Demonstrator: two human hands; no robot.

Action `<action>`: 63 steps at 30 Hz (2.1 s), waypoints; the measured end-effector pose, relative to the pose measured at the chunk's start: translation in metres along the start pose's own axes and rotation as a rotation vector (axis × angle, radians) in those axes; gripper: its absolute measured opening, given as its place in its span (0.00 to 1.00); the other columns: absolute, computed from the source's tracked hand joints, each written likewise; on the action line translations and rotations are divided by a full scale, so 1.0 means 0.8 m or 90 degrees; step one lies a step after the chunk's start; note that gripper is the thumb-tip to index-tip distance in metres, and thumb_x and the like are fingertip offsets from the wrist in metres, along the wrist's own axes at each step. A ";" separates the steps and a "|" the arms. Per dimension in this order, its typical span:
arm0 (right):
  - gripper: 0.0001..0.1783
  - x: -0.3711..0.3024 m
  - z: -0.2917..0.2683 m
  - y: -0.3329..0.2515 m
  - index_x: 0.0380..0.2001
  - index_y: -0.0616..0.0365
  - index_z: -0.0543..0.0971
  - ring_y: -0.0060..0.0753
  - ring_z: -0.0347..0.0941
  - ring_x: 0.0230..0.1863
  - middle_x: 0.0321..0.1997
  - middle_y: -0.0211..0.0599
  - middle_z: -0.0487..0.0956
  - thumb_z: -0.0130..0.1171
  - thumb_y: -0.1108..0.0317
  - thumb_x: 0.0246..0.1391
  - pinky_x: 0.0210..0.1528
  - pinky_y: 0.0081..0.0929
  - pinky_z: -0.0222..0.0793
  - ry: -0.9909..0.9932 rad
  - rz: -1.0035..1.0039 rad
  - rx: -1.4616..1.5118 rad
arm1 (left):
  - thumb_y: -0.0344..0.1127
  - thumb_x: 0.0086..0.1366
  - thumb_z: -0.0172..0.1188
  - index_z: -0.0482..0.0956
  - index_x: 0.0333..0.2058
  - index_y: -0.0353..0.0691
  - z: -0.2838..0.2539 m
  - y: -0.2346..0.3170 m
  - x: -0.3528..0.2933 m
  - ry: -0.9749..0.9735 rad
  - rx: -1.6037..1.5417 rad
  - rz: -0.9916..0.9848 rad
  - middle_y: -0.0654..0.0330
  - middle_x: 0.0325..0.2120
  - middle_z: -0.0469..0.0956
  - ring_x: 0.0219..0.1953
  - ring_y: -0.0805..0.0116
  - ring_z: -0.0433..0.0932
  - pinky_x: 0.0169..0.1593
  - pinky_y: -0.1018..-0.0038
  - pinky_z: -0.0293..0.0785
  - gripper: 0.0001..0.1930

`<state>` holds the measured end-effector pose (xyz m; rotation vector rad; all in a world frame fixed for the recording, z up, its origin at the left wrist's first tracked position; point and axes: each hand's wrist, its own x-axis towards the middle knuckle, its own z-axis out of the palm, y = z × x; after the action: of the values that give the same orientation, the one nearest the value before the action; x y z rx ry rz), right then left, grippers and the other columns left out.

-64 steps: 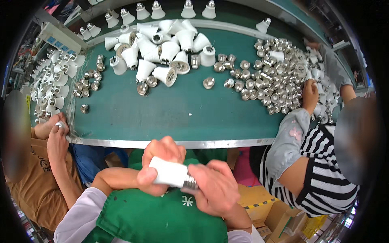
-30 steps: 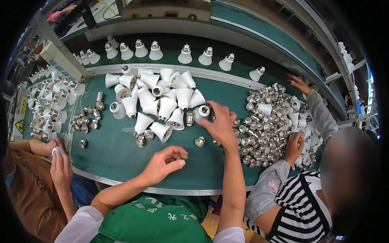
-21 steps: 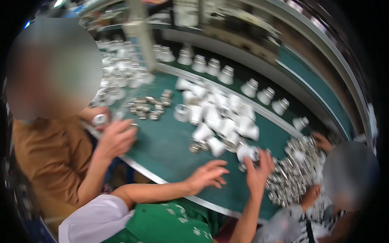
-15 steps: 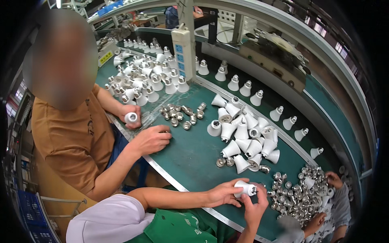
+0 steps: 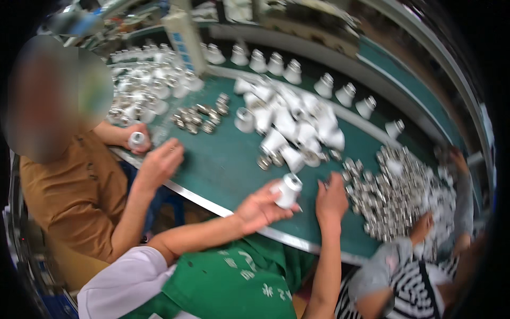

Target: The person assembles the base of LED bulbs by hand, attaching metal screw bases to light bulb housings with LED components.

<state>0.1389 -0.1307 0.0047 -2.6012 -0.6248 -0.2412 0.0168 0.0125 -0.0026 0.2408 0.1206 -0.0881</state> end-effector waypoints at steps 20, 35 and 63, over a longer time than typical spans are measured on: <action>0.09 -0.102 -0.090 -0.055 0.31 0.63 0.74 0.12 0.55 0.19 0.22 0.24 0.66 0.59 0.77 0.43 0.19 0.11 0.49 -0.024 0.131 0.639 | 0.22 0.48 0.61 0.67 0.44 0.53 -0.003 -0.010 -0.009 -0.067 0.104 -0.048 0.64 0.53 0.61 0.54 0.56 0.65 0.56 0.62 0.63 0.25; 0.08 -0.098 -0.102 -0.059 0.28 0.62 0.78 0.16 0.64 0.16 0.18 0.31 0.72 0.60 0.79 0.39 0.17 0.15 0.55 -0.118 -0.027 0.459 | 0.21 0.47 0.61 0.67 0.48 0.46 -0.003 -0.002 -0.013 -0.092 0.252 -0.058 0.57 0.51 0.64 0.50 0.65 0.68 0.53 0.66 0.65 0.28; 0.05 -0.112 -0.106 -0.040 0.27 0.66 0.77 0.14 0.62 0.14 0.17 0.30 0.72 0.56 0.74 0.47 0.16 0.13 0.55 -0.167 0.261 0.725 | 0.33 0.55 0.59 0.61 0.52 0.37 0.015 -0.016 -0.027 -0.025 0.351 -0.075 0.54 0.46 0.68 0.46 0.64 0.70 0.40 0.72 0.76 0.27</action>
<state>0.0396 -0.1790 0.0680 -1.5775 -0.1749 0.4697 -0.0047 -0.0014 0.0090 0.7817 0.0698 -0.2442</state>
